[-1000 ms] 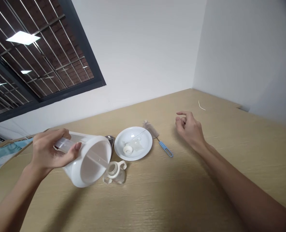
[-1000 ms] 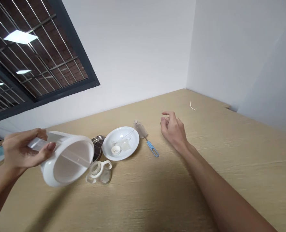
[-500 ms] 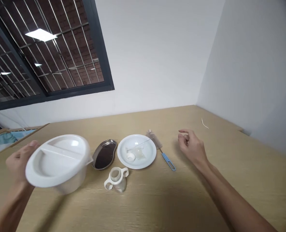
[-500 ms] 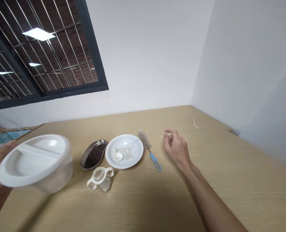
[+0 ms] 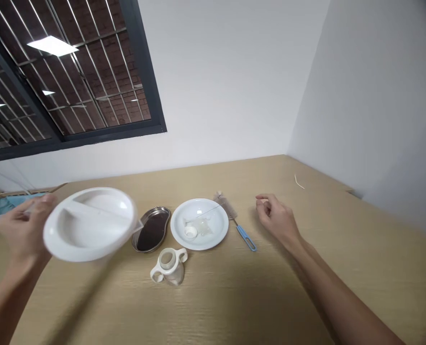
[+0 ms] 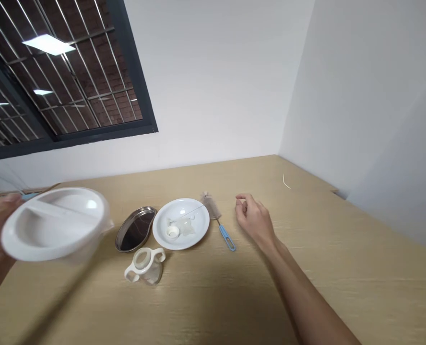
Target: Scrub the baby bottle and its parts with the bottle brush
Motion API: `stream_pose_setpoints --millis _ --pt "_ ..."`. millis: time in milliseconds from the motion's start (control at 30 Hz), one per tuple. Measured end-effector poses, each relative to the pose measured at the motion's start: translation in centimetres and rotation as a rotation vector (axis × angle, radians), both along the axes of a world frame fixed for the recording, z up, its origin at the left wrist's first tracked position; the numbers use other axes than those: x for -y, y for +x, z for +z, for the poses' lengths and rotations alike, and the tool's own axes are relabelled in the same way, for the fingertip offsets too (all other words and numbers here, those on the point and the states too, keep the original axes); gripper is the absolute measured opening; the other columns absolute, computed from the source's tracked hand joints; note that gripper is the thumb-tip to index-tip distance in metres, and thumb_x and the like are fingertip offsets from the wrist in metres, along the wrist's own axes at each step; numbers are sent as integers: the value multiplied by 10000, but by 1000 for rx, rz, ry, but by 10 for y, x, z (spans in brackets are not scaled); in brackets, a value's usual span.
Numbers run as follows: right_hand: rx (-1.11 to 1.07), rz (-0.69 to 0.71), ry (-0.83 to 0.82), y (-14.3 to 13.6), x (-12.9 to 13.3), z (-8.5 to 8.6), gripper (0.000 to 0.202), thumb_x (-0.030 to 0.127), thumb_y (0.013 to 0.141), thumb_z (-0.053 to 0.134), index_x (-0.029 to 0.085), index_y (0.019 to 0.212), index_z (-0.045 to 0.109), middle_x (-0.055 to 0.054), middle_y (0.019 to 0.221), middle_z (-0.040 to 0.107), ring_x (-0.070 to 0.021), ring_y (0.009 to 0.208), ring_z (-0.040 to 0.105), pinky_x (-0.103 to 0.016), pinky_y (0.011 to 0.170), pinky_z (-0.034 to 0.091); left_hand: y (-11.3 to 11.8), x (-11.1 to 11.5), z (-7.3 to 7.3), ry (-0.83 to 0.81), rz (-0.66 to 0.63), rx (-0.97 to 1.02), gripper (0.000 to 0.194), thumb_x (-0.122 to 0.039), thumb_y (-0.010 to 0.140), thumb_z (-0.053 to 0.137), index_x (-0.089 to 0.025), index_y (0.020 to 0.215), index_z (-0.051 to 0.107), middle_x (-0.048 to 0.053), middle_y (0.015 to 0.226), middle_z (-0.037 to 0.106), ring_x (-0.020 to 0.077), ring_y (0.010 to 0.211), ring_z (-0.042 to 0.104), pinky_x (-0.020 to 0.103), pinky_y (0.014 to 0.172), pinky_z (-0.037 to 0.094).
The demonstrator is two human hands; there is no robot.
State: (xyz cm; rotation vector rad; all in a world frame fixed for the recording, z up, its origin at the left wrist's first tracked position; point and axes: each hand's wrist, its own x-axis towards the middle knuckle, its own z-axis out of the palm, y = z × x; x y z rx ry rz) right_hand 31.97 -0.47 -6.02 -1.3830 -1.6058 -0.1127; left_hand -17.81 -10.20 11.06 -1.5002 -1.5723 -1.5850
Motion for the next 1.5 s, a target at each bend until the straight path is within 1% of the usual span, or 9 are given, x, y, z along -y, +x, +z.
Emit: stream_pose_setpoints --millis 100,300,567,700,900,1033,1233,1367,1500 --pt "1 -1 -9 3 0 1 215 368 902 470 216 977 602 23 556 534 -194 518 525 -313 594 399 44 -19 10 -164 -36 -67 245 -354 732 657 -156 596 612 -69 429 438 98 413 378 208 386 285" --pt "-12 -20 -20 12 -1 6 211 347 909 458 212 986 601 9 581 557 -203 554 546 -314 607 401 128 -63 4 -229 -323 -477 334 -433 709 672 -179 548 526 -57 420 429 86 391 378 209 405 300" --pt "1 -18 -1 15 -3 4 219 318 918 447 190 993 608 17 566 542 -191 539 539 -303 606 400 218 -118 -10 -302 -335 -680 368 -530 667 573 -215 517 453 4 437 509 142 440 456 265 472 293" --pt "-1 -17 7 16 -3 2 232 316 918 447 181 1002 616 26 555 526 -178 533 519 -291 607 388 207 -130 -2 -320 -282 -721 371 -526 653 566 -220 506 418 24 451 533 157 451 452 275 485 248" --pt "-32 -33 28 16 -2 7 240 325 927 455 178 1017 621 20 574 526 -174 557 507 -288 630 387 160 -104 4 -403 -184 -715 412 -550 703 551 -225 514 382 -10 418 448 139 422 403 266 484 259" --pt "-32 -31 34 15 -1 7 228 318 923 458 182 1003 623 21 578 530 -175 561 510 -288 631 391 185 -97 5 -432 -227 -699 413 -554 735 520 -222 532 384 -19 430 449 138 440 452 263 510 312" --pt "-14 -35 44 14 1 7 230 311 925 443 178 992 618 42 526 488 -172 525 489 -287 612 383 235 -131 12 -434 -231 -752 394 -557 719 509 -212 530 489 36 469 551 190 496 512 303 510 273" --pt "-30 -53 41 14 2 9 246 323 930 439 174 1010 618 44 525 473 -175 534 476 -293 627 381 218 -142 12 -480 -207 -824 417 -567 718 505 -199 529 554 77 473 572 229 504 544 316 502 227" --pt "-51 -63 39 15 3 12 247 331 928 454 178 1014 628 38 542 479 -183 571 485 -303 664 384 198 -126 8 -529 -176 -877 431 -572 720 513 -197 510 550 72 437 540 216 446 503 309 488 213"
